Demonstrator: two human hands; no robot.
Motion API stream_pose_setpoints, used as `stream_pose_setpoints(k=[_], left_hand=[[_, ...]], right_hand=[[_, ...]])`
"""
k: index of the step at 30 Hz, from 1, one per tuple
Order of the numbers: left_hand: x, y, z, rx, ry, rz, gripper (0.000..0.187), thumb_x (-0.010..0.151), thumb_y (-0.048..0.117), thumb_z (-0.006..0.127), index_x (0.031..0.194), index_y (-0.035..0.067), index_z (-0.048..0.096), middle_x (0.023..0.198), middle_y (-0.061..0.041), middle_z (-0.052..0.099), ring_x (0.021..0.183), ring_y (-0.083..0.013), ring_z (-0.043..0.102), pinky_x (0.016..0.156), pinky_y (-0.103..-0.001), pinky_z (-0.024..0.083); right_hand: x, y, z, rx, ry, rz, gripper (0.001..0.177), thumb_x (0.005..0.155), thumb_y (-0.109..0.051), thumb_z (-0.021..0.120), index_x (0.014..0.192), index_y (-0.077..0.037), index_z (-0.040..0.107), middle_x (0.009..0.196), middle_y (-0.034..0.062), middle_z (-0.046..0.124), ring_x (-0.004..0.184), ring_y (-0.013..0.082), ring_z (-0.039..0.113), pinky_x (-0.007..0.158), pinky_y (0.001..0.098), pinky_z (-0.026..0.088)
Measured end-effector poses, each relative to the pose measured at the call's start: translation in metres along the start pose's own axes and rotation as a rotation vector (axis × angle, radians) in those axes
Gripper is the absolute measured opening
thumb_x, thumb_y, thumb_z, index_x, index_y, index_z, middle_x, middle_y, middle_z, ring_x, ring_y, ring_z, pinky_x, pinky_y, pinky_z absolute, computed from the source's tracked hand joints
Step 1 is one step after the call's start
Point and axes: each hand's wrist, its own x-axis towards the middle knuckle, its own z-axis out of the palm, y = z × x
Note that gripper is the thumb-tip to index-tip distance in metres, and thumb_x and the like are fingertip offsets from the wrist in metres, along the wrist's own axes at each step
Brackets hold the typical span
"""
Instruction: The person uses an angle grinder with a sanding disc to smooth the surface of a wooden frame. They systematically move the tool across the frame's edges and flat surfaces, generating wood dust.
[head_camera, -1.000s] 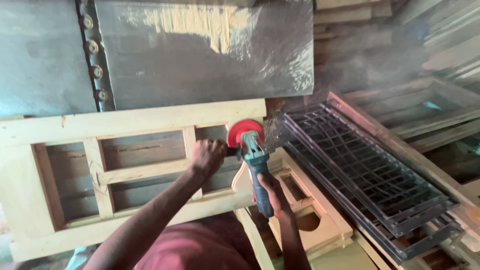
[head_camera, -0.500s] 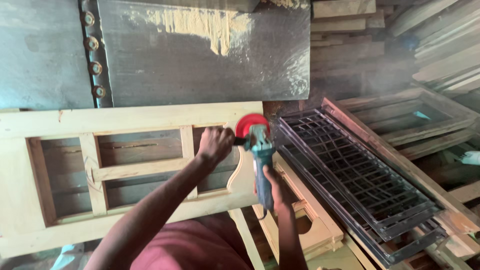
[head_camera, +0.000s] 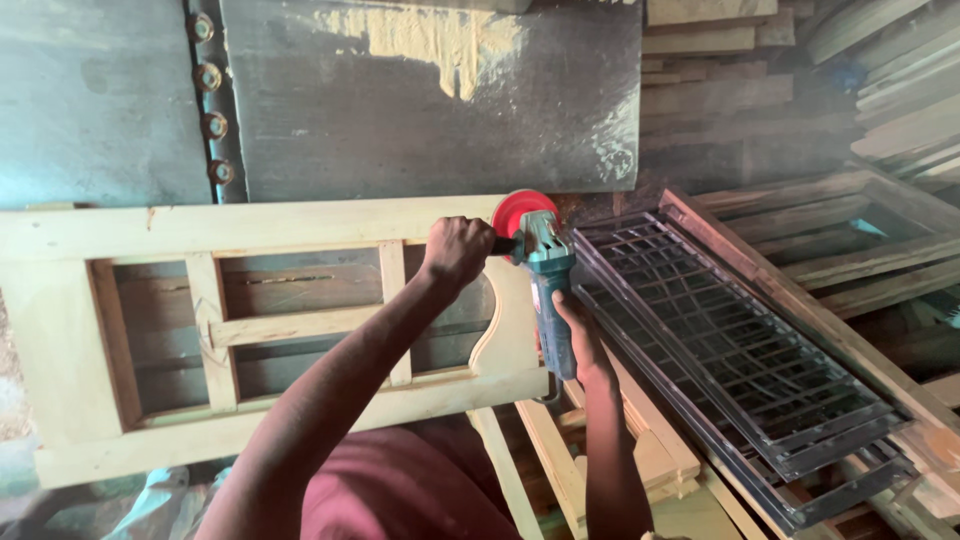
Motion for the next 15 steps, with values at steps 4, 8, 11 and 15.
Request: stream_pose_setpoints(k=[4,8,11,15], left_hand=[[-0.022,-0.022,-0.001,0.004,0.041,-0.049,0.01,0.088,0.013,0.069,0.079,0.015,0.073,0.078,-0.005,0.074,0.074,-0.0221,0.075,0.062,-0.037,0.057],[-0.046,-0.045,-0.004,-0.051,0.127,-0.075,0.007,0.08,0.012,0.069,0.074,0.014,0.072,0.077,-0.006,0.073,0.07,-0.0249,0.074,0.059,-0.039,0.057],[-0.061,-0.067,-0.009,-0.063,0.143,-0.108,0.01,0.08,0.01,0.067,0.072,0.014,0.071,0.075,-0.007,0.073,0.069,-0.0258,0.073,0.058,-0.039,0.056],[-0.085,-0.087,-0.013,-0.086,0.111,-0.18,0.014,0.082,0.01,0.066,0.07,0.013,0.069,0.073,-0.009,0.072,0.069,-0.0264,0.073,0.057,-0.04,0.056]], right_hand=[[0.006,0.004,0.023,-0.021,-0.058,-0.023,0.055,0.089,-0.058,0.067,0.098,-0.004,0.064,0.066,0.009,0.064,0.052,0.0179,0.064,0.05,0.0321,0.053],[0.009,0.006,0.045,-0.049,-0.08,0.013,0.053,0.09,-0.056,0.066,0.096,-0.004,0.064,0.066,0.0069,0.064,0.052,0.0172,0.064,0.05,0.0312,0.052],[0.011,0.005,0.066,-0.059,-0.161,-0.024,0.054,0.093,-0.056,0.066,0.096,-0.003,0.063,0.064,0.0085,0.064,0.052,0.0167,0.062,0.051,0.0305,0.052],[0.009,0.003,0.094,-0.101,-0.179,-0.003,0.053,0.092,-0.056,0.064,0.098,-0.004,0.064,0.064,0.0084,0.063,0.052,0.0161,0.063,0.051,0.0304,0.053]])
